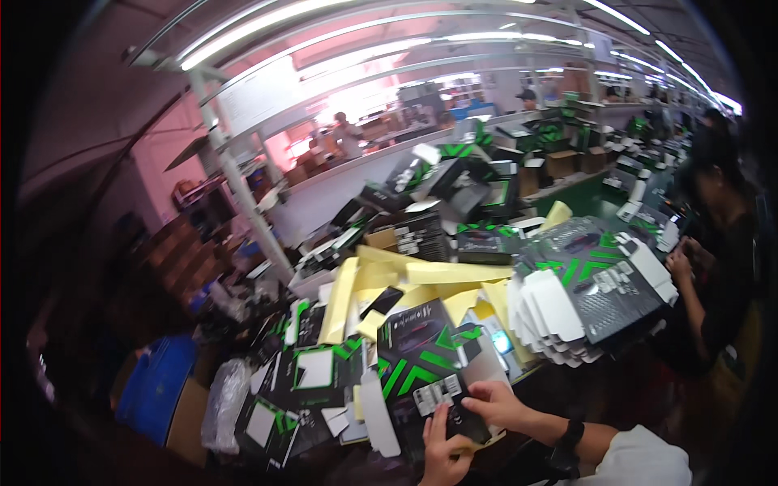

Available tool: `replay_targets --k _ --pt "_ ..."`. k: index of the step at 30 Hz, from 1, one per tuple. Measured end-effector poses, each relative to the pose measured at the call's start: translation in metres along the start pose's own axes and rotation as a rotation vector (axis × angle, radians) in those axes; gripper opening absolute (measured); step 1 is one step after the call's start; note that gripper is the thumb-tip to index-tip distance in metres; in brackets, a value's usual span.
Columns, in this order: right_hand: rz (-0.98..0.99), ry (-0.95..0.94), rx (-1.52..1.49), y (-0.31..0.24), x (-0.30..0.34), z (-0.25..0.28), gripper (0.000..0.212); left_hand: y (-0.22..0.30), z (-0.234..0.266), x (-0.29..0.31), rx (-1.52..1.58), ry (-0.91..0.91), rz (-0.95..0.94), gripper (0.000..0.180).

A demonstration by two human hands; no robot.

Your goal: Apply adhesive labels or stickers to electronic component boxes.

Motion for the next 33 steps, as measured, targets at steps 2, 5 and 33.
replay_targets --k 2,5,33 --pt "0.105 -0.073 0.185 -0.032 0.012 -0.010 0.021 0.023 0.021 0.007 0.123 0.050 0.011 0.005" --pt "0.341 0.014 0.579 -0.145 0.052 -0.003 0.021 0.070 0.047 0.021 0.204 0.066 -0.187 0.023" --pt "0.189 -0.105 0.541 -0.031 0.082 -0.006 0.021 -0.024 -0.040 0.037 0.697 0.081 0.743 0.026"
Point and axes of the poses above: each hand's wrist, its own x-axis away from the middle knuckle, its own z-axis out of the back of the hand, y = z × x, the point moved 5 cm from there along -x, towards the middle knuckle, and after that the axes turned 8 degrees about -x, right-handed, at the moved point
